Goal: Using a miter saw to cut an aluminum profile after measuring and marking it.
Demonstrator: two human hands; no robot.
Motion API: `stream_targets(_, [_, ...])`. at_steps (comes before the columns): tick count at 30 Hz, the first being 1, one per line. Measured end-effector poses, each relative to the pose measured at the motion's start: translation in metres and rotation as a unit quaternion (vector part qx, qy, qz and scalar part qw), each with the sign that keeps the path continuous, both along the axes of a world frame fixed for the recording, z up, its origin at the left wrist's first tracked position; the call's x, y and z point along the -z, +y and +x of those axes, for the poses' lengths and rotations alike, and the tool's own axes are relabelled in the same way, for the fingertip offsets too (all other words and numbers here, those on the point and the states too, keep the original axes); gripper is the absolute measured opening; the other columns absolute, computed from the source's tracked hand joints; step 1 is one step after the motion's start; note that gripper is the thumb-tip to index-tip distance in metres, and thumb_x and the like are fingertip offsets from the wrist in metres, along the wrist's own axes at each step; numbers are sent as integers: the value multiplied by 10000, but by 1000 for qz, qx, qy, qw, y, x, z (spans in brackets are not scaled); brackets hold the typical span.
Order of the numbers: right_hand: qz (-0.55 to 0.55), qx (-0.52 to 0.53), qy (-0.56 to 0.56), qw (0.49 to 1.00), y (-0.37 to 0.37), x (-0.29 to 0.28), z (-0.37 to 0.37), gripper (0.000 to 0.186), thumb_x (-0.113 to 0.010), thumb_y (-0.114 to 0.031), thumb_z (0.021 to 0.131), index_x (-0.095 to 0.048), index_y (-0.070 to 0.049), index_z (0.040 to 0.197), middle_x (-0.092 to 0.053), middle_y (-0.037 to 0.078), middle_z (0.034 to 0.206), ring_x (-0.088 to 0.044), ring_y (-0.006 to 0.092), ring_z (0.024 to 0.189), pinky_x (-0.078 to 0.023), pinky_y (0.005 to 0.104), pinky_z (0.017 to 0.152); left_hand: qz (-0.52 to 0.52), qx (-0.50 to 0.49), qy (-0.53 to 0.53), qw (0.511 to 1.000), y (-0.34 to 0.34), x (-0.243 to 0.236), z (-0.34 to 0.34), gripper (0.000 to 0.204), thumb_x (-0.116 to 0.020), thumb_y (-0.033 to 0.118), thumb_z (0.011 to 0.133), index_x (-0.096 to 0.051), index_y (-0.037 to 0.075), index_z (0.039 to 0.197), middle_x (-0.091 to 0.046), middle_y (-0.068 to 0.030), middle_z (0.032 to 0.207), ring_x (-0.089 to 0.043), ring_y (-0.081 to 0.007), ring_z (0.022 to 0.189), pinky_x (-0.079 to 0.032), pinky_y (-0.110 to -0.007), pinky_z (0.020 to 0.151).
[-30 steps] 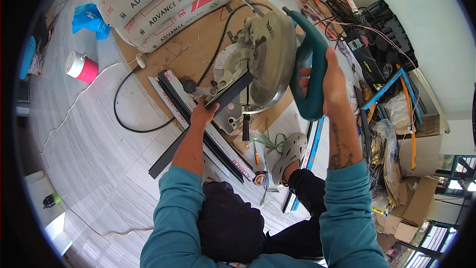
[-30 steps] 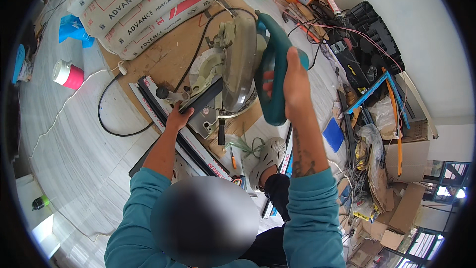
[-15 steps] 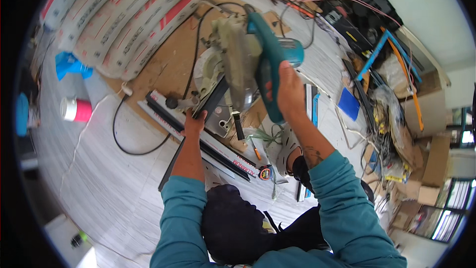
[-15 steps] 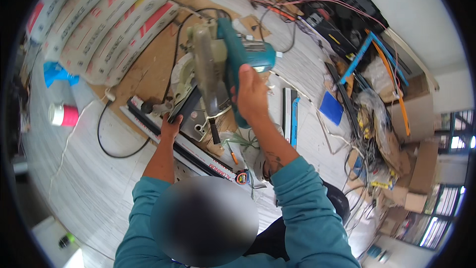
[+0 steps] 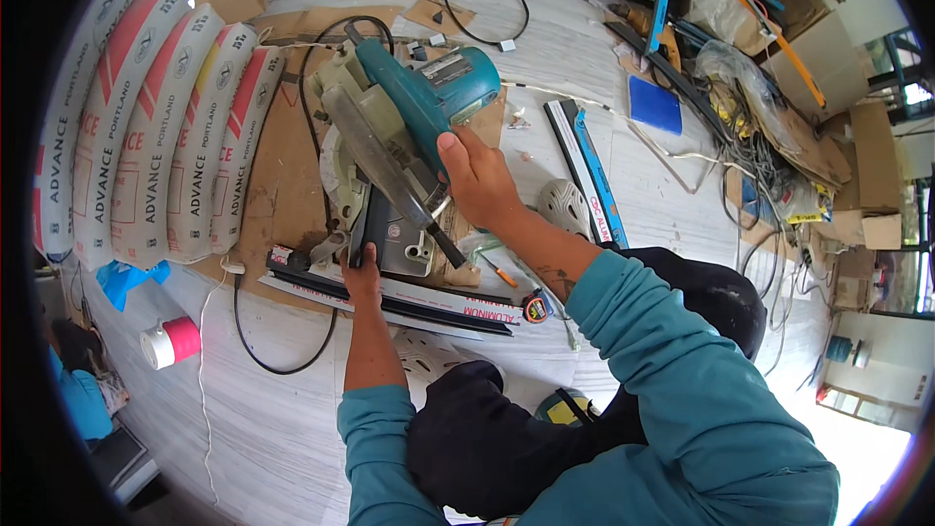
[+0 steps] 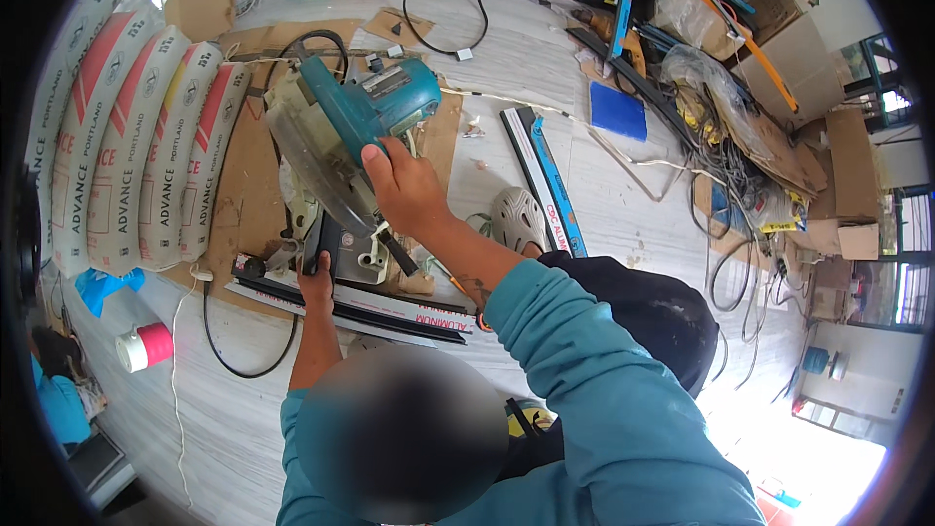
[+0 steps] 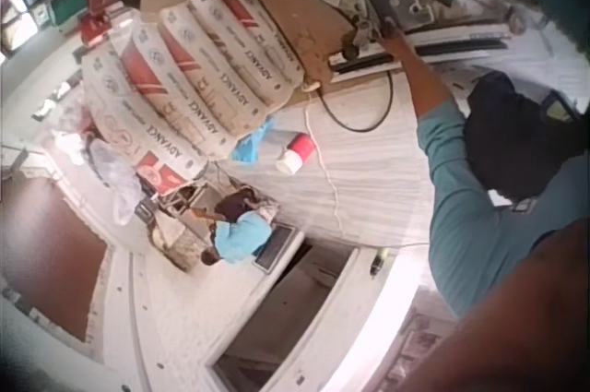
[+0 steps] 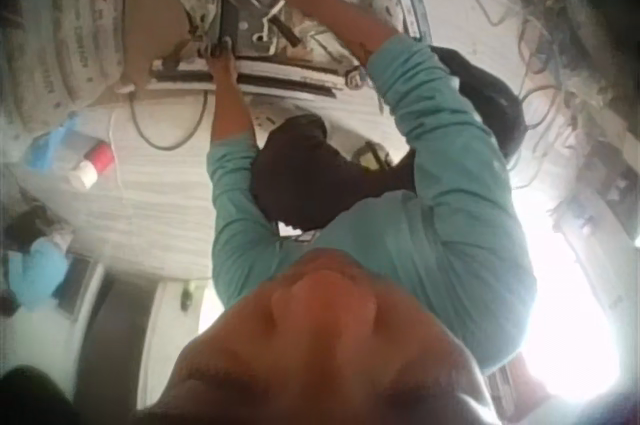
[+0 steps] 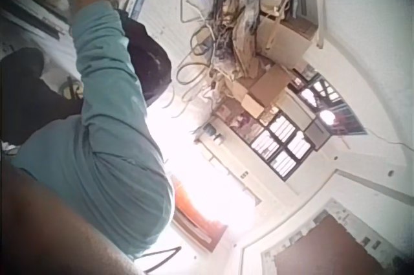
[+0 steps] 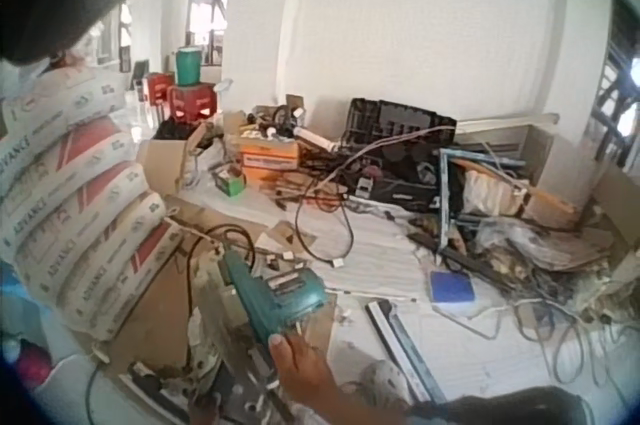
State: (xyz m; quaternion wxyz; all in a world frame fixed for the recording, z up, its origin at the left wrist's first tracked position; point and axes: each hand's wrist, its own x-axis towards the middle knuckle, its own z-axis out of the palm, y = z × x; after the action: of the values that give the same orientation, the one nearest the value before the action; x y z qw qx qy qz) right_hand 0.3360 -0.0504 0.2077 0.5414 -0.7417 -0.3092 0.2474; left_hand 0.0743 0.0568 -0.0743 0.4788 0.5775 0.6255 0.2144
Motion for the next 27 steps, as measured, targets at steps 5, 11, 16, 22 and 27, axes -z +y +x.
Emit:
stream_targets(5, [11,-11,-8,1000,1,6,-3,481,-426,-459,992,-584,-18,1101,-605,193,649,-626,413,646,-469,473,605,19,7,8,1000,5,-5,-3,725,-738,502,785,-507,120,1357,-621,-110,1283,-556,-356,1203,-344,-516,1030])
stream_targets(11, [27,-5,-22,999,-1,11,-2,454,-450,-444,987,-591,-23,1082,-606,193,651,-625,415,642,-472,475,598,22,-10,-39,999,-3,-23,7,601,-755,338,837,-537,16,1295,-628,-154,1242,-589,-319,1146,-430,-362,975])
stream_targets(16, [30,-8,-11,999,-3,11,0,458,-453,-452,985,-595,-27,1080,-614,198,668,-626,420,654,-478,474,610,21,-13,-69,997,-5,-34,12,557,-751,297,851,-546,9,1282,-634,-146,1226,-598,-285,1129,-435,-360,967])
stream_targets(22, [28,-7,-30,999,-3,13,-2,475,-414,-434,1011,-571,14,1033,-593,109,650,-621,239,602,-462,356,586,25,-11,-9,1000,-3,-32,10,545,-750,288,854,-547,17,1281,-638,-149,1214,-607,-282,1104,-450,-362,942])
stream_targets(27, [24,-11,-22,999,-2,14,-3,477,-419,-430,1011,-572,19,1059,-593,107,644,-631,233,610,-469,355,591,19,-2,-38,999,-1,-32,7,553,-750,294,853,-546,22,1289,-637,-143,1222,-606,-286,1099,-443,-372,949])
